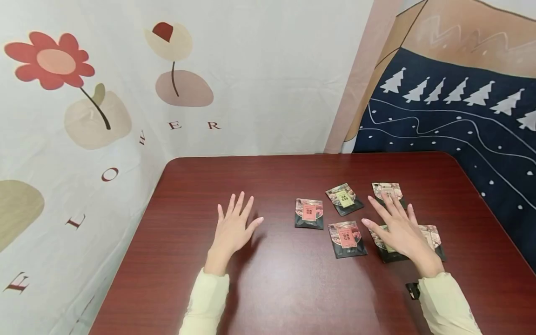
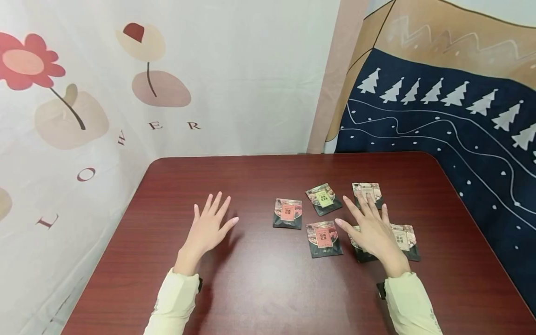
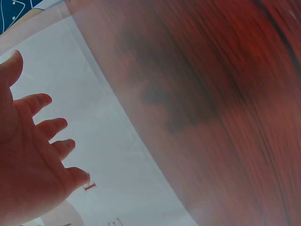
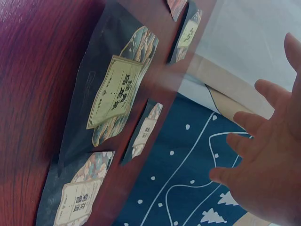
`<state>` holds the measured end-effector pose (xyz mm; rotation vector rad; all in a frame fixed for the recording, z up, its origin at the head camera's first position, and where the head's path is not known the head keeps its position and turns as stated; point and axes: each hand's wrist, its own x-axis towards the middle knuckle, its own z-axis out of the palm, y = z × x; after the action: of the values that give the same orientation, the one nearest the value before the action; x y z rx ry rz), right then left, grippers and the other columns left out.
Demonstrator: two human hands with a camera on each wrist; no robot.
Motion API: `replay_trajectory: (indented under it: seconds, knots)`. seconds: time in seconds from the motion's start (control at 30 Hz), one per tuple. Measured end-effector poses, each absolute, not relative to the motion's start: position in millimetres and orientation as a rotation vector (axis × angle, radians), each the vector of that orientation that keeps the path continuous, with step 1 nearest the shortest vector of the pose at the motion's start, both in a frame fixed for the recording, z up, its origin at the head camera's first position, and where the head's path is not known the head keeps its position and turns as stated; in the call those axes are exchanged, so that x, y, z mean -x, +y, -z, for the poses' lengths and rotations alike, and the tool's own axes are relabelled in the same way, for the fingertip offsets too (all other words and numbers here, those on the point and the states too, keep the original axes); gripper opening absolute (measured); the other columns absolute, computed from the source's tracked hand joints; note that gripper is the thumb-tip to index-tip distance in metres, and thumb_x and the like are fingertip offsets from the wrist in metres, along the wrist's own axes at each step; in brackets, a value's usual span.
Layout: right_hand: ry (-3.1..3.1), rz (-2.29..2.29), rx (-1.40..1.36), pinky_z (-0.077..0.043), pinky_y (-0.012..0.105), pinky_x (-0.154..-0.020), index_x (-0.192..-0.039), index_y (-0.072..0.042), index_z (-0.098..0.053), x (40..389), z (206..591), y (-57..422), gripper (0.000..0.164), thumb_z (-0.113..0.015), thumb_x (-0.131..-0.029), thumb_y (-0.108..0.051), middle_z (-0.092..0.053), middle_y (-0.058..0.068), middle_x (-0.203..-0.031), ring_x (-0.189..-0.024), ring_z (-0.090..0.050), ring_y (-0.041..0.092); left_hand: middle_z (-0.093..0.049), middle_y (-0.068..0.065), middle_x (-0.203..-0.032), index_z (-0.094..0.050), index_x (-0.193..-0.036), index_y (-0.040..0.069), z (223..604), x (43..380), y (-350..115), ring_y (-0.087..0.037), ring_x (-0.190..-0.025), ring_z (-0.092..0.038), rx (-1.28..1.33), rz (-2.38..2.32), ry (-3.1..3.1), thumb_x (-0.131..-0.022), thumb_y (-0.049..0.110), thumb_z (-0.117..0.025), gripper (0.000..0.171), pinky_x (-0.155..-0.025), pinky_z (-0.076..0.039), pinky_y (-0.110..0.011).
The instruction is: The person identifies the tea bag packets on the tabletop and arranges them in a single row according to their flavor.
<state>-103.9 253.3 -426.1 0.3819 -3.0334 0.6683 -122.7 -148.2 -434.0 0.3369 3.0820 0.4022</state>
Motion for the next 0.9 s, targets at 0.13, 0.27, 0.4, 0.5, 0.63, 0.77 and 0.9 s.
replay_trajectory:
  seconds: [0.13, 0.27, 0.4, 0.5, 0.63, 0.77, 0.9]
  knots:
    - [-2.999, -0.747, -0.423, 0.004, 0.061, -0.103, -0.145, -0.014, -0.028, 105, 428, 253, 0.066, -0.051, -0.090, -0.045, -0.019, 0.022, -0.147, -0.135, -0.009, 0.042, -0.017, -0.011, -0.151, -0.026, -0.145, 0.014, 437, 128, -139, -0.028, -0.138, -0.008, -0.408, -0.417, 3.061, -0.092, 0.054, -0.038, 0.067, -0.107, -0.004, -0.057]
    - [-2.976, -0.801, -0.478, -0.004, 0.062, -0.104, -0.144, -0.011, -0.030, 106, 430, 254, 0.066, -0.054, -0.090, -0.040, -0.026, 0.025, -0.143, -0.130, -0.021, 0.044, -0.020, -0.012, -0.150, -0.027, -0.145, 0.012, 442, 134, -124, -0.029, -0.137, -0.013, -0.492, -0.424, 3.032, -0.093, 0.048, -0.042, 0.065, -0.107, -0.007, -0.056]
    - [-2.986, -0.866, -0.533, -0.015, 0.062, -0.102, -0.142, -0.005, -0.030, 104, 430, 257, 0.065, -0.057, -0.090, -0.034, -0.031, 0.027, -0.140, -0.127, -0.028, 0.045, -0.021, -0.012, -0.149, -0.027, -0.145, 0.010, 447, 139, -104, -0.029, -0.137, -0.015, -0.582, -0.427, 2.989, -0.094, 0.042, -0.044, 0.062, -0.107, -0.009, -0.055]
    - [-3.035, -0.886, -0.522, -0.024, 0.062, -0.098, -0.141, 0.000, -0.030, 99, 430, 260, 0.064, -0.056, -0.091, -0.031, -0.035, 0.029, -0.137, -0.123, -0.032, 0.048, -0.023, -0.013, -0.148, -0.028, -0.144, 0.009, 448, 142, -87, -0.029, -0.136, -0.018, -0.651, -0.412, 2.953, -0.095, 0.039, -0.043, 0.059, -0.108, -0.011, -0.054]
    - [-3.102, -0.845, -0.468, -0.037, 0.061, -0.088, -0.136, 0.005, -0.036, 91, 430, 265, 0.060, -0.056, -0.092, -0.030, -0.043, 0.032, -0.129, -0.113, -0.045, 0.048, -0.025, -0.012, -0.148, -0.030, -0.144, 0.010, 451, 146, -64, -0.027, -0.136, -0.021, -0.711, -0.382, 2.901, -0.096, 0.039, -0.043, 0.057, -0.108, -0.011, -0.052]
    - [-3.122, -0.826, -0.437, -0.042, 0.058, -0.082, -0.131, 0.010, -0.042, 83, 434, 271, 0.056, -0.057, -0.091, -0.027, -0.047, 0.033, -0.123, -0.105, -0.051, 0.045, -0.027, -0.009, -0.147, -0.032, -0.143, 0.013, 454, 150, -43, -0.024, -0.136, -0.021, -0.753, -0.327, 2.863, -0.096, 0.039, -0.042, 0.055, -0.109, -0.012, -0.050]
    - [-3.127, -0.816, -0.400, -0.044, 0.057, -0.079, -0.127, 0.011, -0.045, 76, 439, 277, 0.050, -0.057, -0.091, -0.021, -0.050, 0.034, -0.119, -0.101, -0.054, 0.045, -0.029, -0.008, -0.147, -0.034, -0.143, 0.014, 456, 151, -24, -0.022, -0.136, -0.021, -0.784, -0.285, 2.839, -0.096, 0.039, -0.041, 0.053, -0.110, -0.012, -0.047]
